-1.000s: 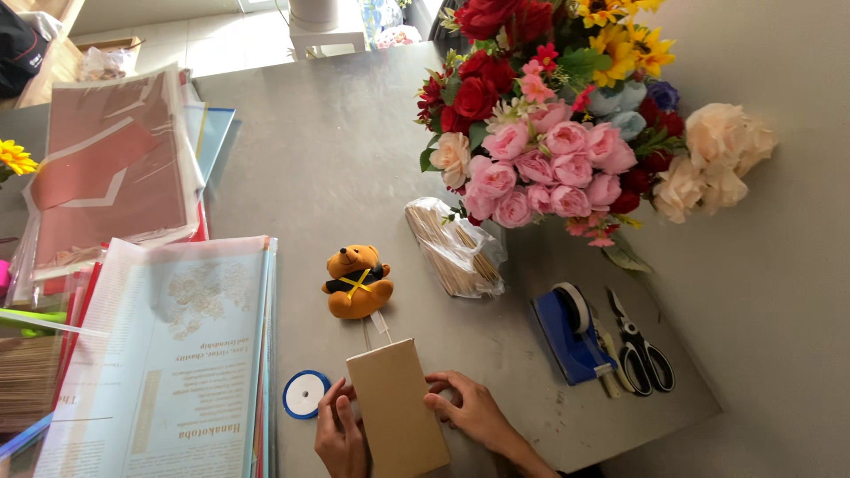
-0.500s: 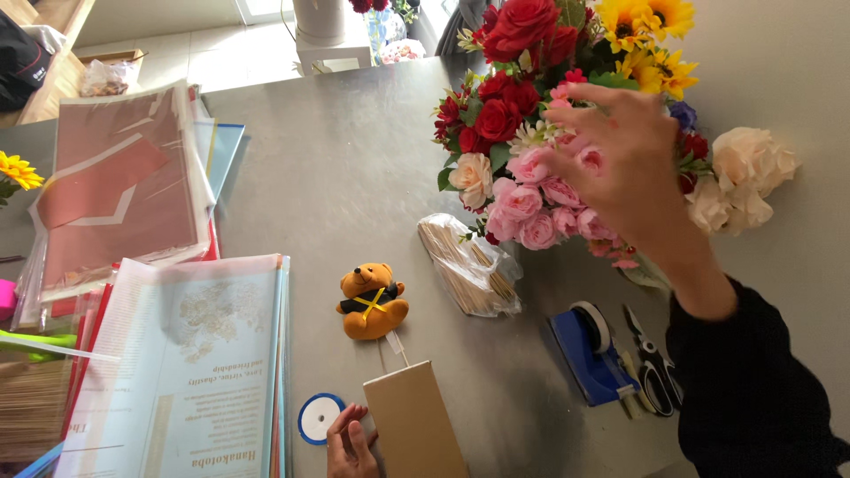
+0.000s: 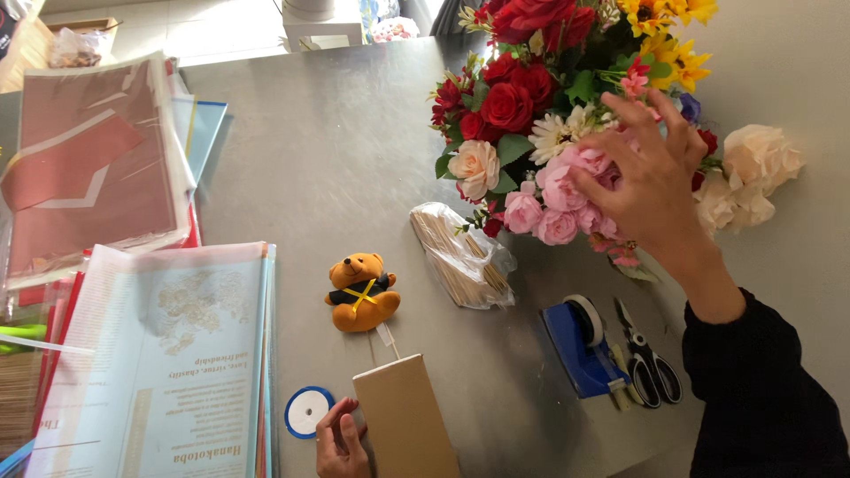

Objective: The person attaches a wooden stick to a small teddy bear using tape, then places the bear into a floral arrangement and adjusts the position of several roses and sunflowers.

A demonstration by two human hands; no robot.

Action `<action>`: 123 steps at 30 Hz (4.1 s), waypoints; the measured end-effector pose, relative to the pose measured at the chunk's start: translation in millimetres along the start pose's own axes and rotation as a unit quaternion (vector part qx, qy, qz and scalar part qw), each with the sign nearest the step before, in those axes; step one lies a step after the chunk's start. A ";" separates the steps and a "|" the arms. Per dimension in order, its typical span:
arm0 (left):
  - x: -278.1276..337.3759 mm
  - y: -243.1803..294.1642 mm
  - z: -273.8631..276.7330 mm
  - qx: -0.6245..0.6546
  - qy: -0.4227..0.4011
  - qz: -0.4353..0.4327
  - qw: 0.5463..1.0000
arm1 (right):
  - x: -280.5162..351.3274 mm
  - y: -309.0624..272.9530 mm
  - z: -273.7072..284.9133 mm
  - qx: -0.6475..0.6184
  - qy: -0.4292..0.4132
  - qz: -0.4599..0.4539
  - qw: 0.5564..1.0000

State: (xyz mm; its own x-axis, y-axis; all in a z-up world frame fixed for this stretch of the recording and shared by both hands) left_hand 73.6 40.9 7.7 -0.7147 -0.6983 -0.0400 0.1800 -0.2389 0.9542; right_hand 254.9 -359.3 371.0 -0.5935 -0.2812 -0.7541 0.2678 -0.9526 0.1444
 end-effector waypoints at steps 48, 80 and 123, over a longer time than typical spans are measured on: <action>-3.8 -21.3 -2.9 -0.057 -0.031 -0.029 0.997 | 56.5 8.3 16.5 -0.046 0.069 0.037 0.996; -3.9 -8.0 -2.3 -0.004 -0.031 -0.042 0.999 | 47.3 17.6 21.0 -0.024 0.072 -0.032 0.997; 1.1 -0.3 1.5 -0.026 -0.018 -0.034 0.999 | 6.6 -23.6 -4.2 0.000 0.046 -0.079 0.996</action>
State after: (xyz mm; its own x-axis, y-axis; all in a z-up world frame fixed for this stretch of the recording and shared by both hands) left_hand 71.8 41.2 7.8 -0.7505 -0.6544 -0.0918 0.1646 -0.3198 0.9331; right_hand 247.8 -338.2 359.9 -0.5559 -0.1162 -0.8231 0.1766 -0.9841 0.0197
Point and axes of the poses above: each hand's wrist, its own x-axis away from the middle knuckle, its own z-axis out of the back of the hand, y = z × x, the point moved 9 cm from there along -x, towards the middle knuckle, and after that the axes turned 11 degrees about y, right-handed, at the moved point
